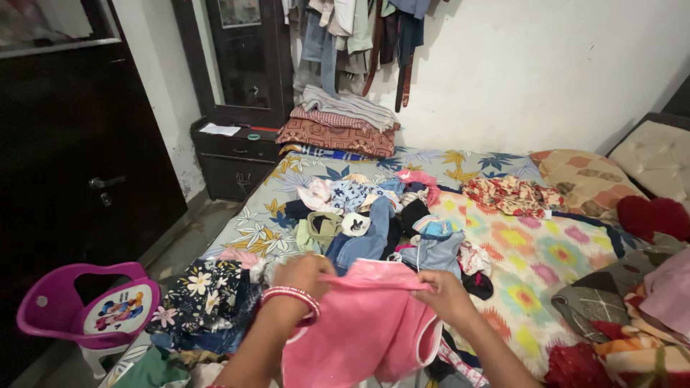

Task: The person folds several small garments on a bed, including a white cloth, a pink top, a green shirt, and a patterned white piece. Each item is smoothed and folded by hand and placed into a growing stack on the bed.

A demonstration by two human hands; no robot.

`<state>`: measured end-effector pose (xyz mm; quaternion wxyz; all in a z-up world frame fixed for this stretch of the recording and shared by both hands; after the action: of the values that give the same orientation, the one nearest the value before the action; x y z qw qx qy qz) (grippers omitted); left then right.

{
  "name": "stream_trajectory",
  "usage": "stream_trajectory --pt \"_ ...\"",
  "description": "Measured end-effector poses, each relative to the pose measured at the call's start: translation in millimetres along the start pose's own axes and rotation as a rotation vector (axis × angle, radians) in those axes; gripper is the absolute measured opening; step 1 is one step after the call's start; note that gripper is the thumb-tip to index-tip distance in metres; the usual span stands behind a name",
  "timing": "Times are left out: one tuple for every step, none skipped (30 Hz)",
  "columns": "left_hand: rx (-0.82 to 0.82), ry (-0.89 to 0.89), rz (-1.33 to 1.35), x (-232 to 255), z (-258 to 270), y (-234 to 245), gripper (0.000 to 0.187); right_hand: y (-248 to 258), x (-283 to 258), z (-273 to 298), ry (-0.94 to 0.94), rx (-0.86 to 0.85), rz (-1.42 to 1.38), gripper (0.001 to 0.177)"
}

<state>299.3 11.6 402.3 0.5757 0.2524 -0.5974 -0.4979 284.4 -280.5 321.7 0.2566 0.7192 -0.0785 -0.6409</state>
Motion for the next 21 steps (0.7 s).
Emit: stream_trajectory --pt "0.138 0.012 -0.021 -5.2 3.4 10.9 0.008 -2.2 -9.2 0.2 -0.024 -0.075 0.062 0.012" --pt "0.276 0.024 -0.042 -10.3 7.8 19.5 0.009 -6.0 -19.8 1.4 -0.048 -0.150 0.125 0.010" --pt "0.414 0.036 -0.063 -13.9 11.7 25.8 0.011 -16.0 -33.3 3.7 -0.030 -0.282 0.132 0.012" --pt "0.407 0.042 -0.012 -18.5 8.3 22.1 0.010 -27.7 -47.2 7.0 -0.013 -0.415 0.139 0.016" --pt "0.399 0.049 0.039 -23.9 4.6 16.0 0.010 -41.0 -61.0 10.2 0.003 -0.549 0.143 0.020" --pt "0.390 0.057 0.091 -29.0 -0.3 9.1 0.009 -48.0 -81.7 10.7 0.117 -0.585 0.150 0.017" --pt "0.385 -0.033 0.169 -27.9 -6.6 2.0 0.013 -54.9 -101.5 12.2 0.232 -0.619 0.155 0.014" --pt "0.379 -0.123 0.247 -25.9 -13.3 -5.3 0.018 -61.4 -119.8 14.8 0.347 -0.651 0.160 0.012" --pt "0.375 -0.214 0.326 -23.1 -20.6 -11.1 0.023 -61.4 -128.9 11.9 0.327 -0.582 0.231 0.011" --pt "0.310 -0.389 0.404 -14.0 -28.8 -17.9 0.021 -61.3 -136.8 9.7 0.306 -0.513 0.301 0.011" --pt "0.244 -0.562 0.481 -5.3 -34.9 -23.5 0.021 -61.0 -143.5 7.7 0.286 -0.445 0.371 0.010" --pt "0.176 -0.734 0.555 2.2 -37.8 -27.8 0.024 -62.2 -153.8 8.7 0.344 -0.403 0.389 0.012" --pt "0.017 -0.707 0.625 1.9 -47.4 -39.5 0.024 -63.2 -163.2 10.3 0.403 -0.364 0.406 0.014" --pt "-0.141 -0.678 0.692 2.7 -55.2 -50.8 0.024 -62.6 -171.3 12.4 0.463 -0.325 0.422 0.017" --pt "-0.303 -0.645 0.757 3.1 -59.5 -63.1 0.024 -64.1 -176.1 15.3 0.509 -0.334 0.381 0.016" --pt "-0.312 -0.662 0.822 3.3 -61.7 -64.0 0.023 -64.9 -179.9 17.8 0.556 -0.344 0.340 0.015" --pt "-0.322 -0.682 0.887 5.8 -63.9 -63.0 0.022 -64.0 -183.2 20.6 0.601 -0.350 0.300 0.014" --pt "-0.332 -0.701 0.951 8.7 -65.4 -61.1 0.022 -65.4 -179.4 18.7 0.537 -0.402 0.220 0.014" --pt "-0.326 -0.740 1.020 12.6 -66.1 -56.8 0.018 -67.5 -175.0 16.7 0.470 -0.451 0.141 0.015" --pt "-0.321 -0.778 1.089 16.1 -65.8 -51.7 0.016 -70.5 -170.1 15.4 0.402 -0.498 0.061 0.015" --pt "-0.315 -0.818 1.159 20.2 -64.2 -46.9 0.017 -71.4 -164.8 14.8 0.332 -0.505 -0.009 0.015"
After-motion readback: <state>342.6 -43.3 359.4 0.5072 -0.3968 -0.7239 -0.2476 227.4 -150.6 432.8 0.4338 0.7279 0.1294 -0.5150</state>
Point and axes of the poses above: each hand's wrist, its own z-axis away from the middle knuckle, its own y-axis out of the back of the hand, x = y × z, the point moved 7 cm from there along -z, towards the middle knuckle, and after that the axes turned 12 degrees about -x, right-handed, at the moved point
